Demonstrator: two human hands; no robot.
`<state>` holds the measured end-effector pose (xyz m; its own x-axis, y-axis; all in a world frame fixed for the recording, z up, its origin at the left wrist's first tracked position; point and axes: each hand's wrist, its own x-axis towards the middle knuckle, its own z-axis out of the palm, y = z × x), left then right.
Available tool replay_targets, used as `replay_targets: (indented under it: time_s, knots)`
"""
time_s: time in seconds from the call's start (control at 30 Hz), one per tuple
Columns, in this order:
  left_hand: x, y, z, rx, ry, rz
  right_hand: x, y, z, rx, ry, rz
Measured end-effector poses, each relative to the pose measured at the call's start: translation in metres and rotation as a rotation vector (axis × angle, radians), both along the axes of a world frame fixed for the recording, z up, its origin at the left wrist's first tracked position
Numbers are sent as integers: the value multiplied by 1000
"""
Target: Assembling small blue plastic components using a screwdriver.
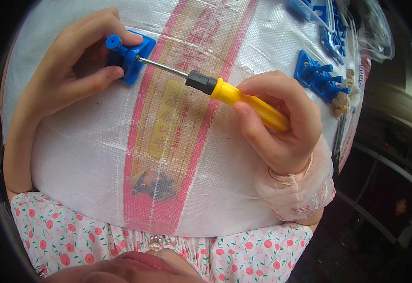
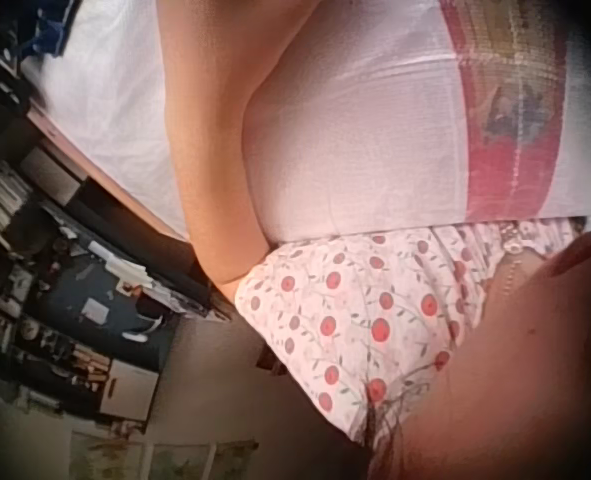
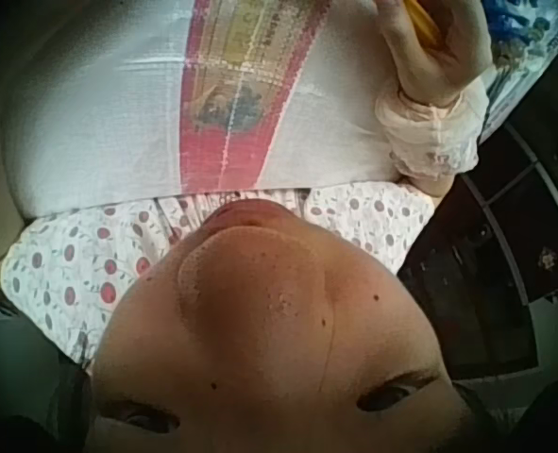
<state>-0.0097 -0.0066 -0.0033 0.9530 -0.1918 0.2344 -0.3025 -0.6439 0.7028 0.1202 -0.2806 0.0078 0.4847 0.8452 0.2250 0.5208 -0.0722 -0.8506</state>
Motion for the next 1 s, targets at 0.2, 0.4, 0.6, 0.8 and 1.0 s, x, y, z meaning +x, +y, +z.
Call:
replay_targets:
  time_s: [0.2, 0.4, 0.6, 0.8, 1.0]
  knots:
    - [0, 1, -2, 8, -32, -4, 4, 3, 0, 43, -82, 77]
    - [-1, 2, -2, 24, -26, -1, 4, 6, -3, 67, -181, 107]
    - [0, 2, -1, 30, -31, -3, 4, 6, -3, 86, -116, 98]
    - [0, 2, -1, 31, -23, 3, 1, -1, -1, 13, -26, 24]
    - [0, 2, 0, 15, -24, 0, -1, -1, 2, -17, 52, -8]
